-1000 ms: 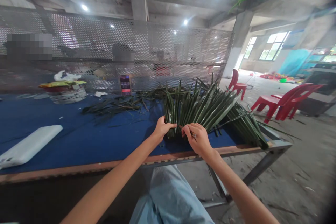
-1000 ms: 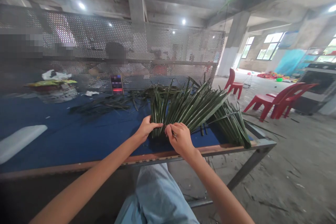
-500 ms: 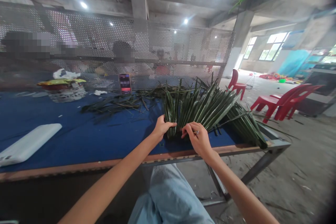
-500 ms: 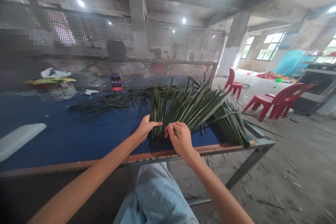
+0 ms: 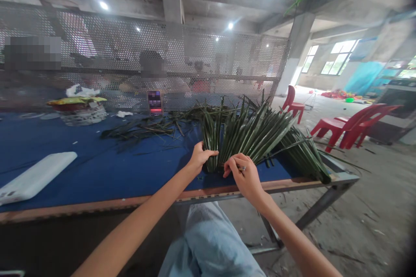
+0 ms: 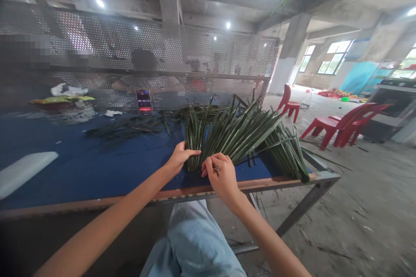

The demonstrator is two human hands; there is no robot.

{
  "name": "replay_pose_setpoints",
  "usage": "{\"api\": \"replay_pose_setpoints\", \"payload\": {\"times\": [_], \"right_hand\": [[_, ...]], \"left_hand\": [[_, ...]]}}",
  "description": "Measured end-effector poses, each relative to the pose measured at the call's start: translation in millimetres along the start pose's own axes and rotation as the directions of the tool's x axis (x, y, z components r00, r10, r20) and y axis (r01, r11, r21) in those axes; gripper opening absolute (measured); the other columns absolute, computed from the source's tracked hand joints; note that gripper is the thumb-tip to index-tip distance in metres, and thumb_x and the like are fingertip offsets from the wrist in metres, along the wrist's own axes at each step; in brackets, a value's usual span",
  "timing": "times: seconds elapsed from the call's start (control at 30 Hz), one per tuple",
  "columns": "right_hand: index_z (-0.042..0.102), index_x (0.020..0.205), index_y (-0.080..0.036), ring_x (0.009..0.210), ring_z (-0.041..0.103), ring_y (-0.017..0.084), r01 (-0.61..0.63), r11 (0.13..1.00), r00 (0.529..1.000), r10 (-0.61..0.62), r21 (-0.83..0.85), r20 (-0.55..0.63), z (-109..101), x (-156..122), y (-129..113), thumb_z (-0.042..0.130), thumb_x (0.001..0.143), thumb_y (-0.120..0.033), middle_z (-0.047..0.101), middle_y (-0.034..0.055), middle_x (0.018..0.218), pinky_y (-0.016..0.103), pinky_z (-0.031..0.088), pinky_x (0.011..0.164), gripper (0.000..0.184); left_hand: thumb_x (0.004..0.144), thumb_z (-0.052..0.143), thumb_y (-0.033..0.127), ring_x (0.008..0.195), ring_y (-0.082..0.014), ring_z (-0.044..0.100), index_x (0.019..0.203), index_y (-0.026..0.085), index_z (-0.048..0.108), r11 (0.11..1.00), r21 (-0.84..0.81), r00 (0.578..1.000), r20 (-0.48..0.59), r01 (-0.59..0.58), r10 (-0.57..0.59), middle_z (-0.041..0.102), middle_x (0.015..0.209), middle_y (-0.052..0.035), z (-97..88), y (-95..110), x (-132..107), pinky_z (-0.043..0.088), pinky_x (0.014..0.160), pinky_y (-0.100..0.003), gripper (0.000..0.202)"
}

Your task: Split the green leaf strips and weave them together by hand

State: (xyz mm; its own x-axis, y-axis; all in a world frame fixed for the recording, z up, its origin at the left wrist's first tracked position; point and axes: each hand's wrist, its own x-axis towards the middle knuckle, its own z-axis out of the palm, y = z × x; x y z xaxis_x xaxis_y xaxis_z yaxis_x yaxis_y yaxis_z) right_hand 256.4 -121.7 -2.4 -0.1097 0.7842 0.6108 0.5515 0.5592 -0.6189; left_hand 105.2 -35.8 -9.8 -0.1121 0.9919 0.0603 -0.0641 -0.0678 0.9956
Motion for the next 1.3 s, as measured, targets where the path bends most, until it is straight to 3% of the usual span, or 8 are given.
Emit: {"api": "replay_pose_setpoints", "payload": {"times": [0.27, 0.5, 0.77, 0.9, 1.03, 1.13, 1.2, 1.3], "right_hand": [[0.064, 0.06, -0.022, 0.081, 0.061, 0.016, 0.074, 0.997, 0.997, -0.075, -0.022, -0.035, 7, -15, 0, 0.041, 0.095, -0.025, 0.067, 0.0018, 0.069, 0.033, 0.039, 0.081, 0.042], [0.066, 0.065, -0.021, 0.094, 0.061, 0.019, 0.034, 0.997, 0.999, -0.031, 0.073, -0.041, 8, -25, 4, 0.039, 0.096, -0.027, 0.065, 0.0041, 0.067, 0.033, 0.042, 0.085, 0.042], [0.065, 0.067, -0.022, 0.083, 0.061, 0.02, 0.26, 0.961, 0.957, -0.243, 0.09, -0.16, -13, -43, 9, 0.041, 0.092, -0.025, 0.064, 0.0039, 0.066, 0.038, 0.044, 0.08, 0.035], [0.063, 0.066, -0.022, 0.077, 0.061, 0.02, 0.327, 0.944, 0.929, -0.312, 0.045, -0.202, -24, -45, 14, 0.042, 0.091, -0.02, 0.063, 0.0026, 0.064, 0.039, 0.043, 0.078, 0.033], [0.062, 0.066, -0.021, 0.074, 0.059, 0.018, 0.338, 0.94, 0.915, -0.315, 0.054, -0.251, -27, -43, 16, 0.041, 0.091, -0.015, 0.064, 0.0022, 0.064, 0.037, 0.042, 0.076, 0.033], [0.062, 0.067, -0.021, 0.072, 0.058, 0.018, 0.346, 0.937, 0.903, -0.316, 0.056, -0.291, -26, -41, 16, 0.041, 0.092, -0.015, 0.063, 0.0032, 0.065, 0.037, 0.043, 0.074, 0.032], [0.061, 0.067, -0.021, 0.071, 0.057, 0.018, 0.343, 0.938, 0.905, -0.315, 0.051, -0.285, -25, -39, 15, 0.041, 0.092, -0.016, 0.063, 0.0035, 0.066, 0.037, 0.043, 0.074, 0.032], [0.061, 0.073, -0.02, 0.071, 0.058, 0.017, 0.323, 0.946, 0.922, -0.306, 0.035, -0.235, -23, -36, 14, 0.046, 0.091, -0.018, 0.063, 0.0037, 0.07, 0.035, 0.044, 0.073, 0.024]], "left_hand": [[0.047, 0.076, 0.006, 0.062, -0.0155, 0.058, 0.072, 0.013, 0.061, 1.0, -0.008, 1.0, -0.02, -0.004, 0.004, 0.064, 0.067, -0.0015, -0.3, 3, -1, 0.046, 0.06, -0.026, 0.03], [0.049, 0.077, 0.011, 0.061, -0.0155, 0.06, 0.079, 0.014, 0.059, 0.994, -0.097, 0.995, -0.084, -0.058, 0.05, 0.064, 0.069, -0.001, -6.3, 1, 9, 0.047, 0.059, -0.026, 0.036], [0.058, 0.073, 0.017, 0.05, -0.0118, 0.059, 0.083, 0.016, 0.051, 0.963, -0.266, 0.994, 0.112, 0.045, -0.015, 0.065, 0.067, -0.0018, -13.2, 22, -2, 0.046, 0.05, -0.023, 0.033], [0.063, 0.075, 0.028, 0.034, -0.0034, 0.041, 0.076, 0.017, 0.046, 0.967, -0.209, 0.974, 0.143, -0.145, 0.177, 0.055, 0.059, 0.0043, -26.4, 53, -13, 0.026, 0.034, -0.018, 0.034], [0.07, 0.073, 0.034, 0.033, -0.0027, 0.04, 0.082, 0.021, 0.042, 0.899, -0.144, 0.908, 0.015, -0.414, 0.42, 0.053, 0.061, 0.0079, -37.4, 89, -21, 0.025, 0.033, -0.016, 0.036], [0.075, 0.068, 0.038, 0.032, -0.0027, 0.039, 0.089, 0.023, 0.041, 0.864, -0.065, 0.867, -0.048, -0.499, 0.496, 0.05, 0.058, 0.01, -46.2, 98, -17, 0.024, 0.032, -0.015, 0.035], [0.077, 0.065, 0.04, 0.029, -0.0032, 0.035, 0.091, 0.023, 0.04, 0.897, -0.01, 0.897, 0.001, -0.443, 0.443, 0.047, 0.054, 0.0111, -54.1, 90, -11, 0.021, 0.03, -0.015, 0.033], [0.072, 0.067, 0.038, 0.028, -0.0044, 0.036, 0.089, 0.022, 0.039, 0.981, 0.023, 0.976, 0.112, -0.192, 0.188, 0.05, 0.052, 0.0095, -66.5, 66, -4, 0.019, 0.03, -0.014, 0.036]]}}
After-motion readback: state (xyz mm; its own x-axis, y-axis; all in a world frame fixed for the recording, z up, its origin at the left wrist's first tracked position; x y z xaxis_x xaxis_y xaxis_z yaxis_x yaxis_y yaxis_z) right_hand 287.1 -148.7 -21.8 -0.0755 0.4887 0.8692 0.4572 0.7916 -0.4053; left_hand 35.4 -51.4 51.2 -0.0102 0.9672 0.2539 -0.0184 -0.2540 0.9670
